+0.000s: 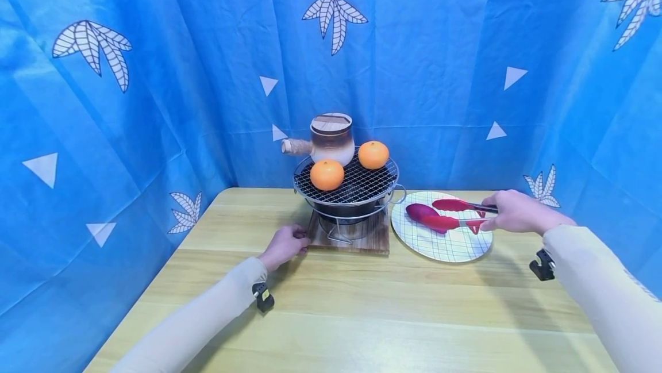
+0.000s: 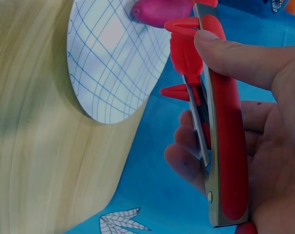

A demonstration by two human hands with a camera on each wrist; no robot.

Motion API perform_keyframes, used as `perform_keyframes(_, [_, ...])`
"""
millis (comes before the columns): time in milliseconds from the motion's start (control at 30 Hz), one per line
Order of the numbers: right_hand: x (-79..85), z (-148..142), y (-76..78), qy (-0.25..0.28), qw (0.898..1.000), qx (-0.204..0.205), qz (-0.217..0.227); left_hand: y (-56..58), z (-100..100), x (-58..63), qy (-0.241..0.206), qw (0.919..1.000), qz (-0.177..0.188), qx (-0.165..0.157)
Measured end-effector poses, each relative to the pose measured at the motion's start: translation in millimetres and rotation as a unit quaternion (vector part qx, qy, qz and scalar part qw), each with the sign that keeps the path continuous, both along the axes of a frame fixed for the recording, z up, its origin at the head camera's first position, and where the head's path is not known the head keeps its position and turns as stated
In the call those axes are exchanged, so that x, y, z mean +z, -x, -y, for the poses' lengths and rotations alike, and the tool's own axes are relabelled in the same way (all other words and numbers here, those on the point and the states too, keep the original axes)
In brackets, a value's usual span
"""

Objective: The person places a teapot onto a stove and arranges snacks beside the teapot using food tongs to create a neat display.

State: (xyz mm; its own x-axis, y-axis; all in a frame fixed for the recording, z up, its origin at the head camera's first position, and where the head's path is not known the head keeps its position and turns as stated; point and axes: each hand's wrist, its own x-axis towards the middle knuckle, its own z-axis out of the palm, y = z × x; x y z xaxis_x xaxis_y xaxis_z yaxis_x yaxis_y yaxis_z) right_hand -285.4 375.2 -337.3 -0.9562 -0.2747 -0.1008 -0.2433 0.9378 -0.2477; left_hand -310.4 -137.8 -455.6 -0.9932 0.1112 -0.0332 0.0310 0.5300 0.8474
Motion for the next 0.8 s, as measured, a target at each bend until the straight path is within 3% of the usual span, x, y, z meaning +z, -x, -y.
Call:
perform_keyframes(267, [-5.2, 4.2, 7.5, -0.002, 1.0, 0.02, 0.0, 1.2, 1.1, -2.8, -0.002, 1.0, 0.0, 0.002])
perform_keyframes(800, [-9.8, 7.6, 9.3, -0.023, 0.999, 0.013, -0.028, 0.6, -0.8, 0.2, 0.006, 1.0, -0.002, 0.005])
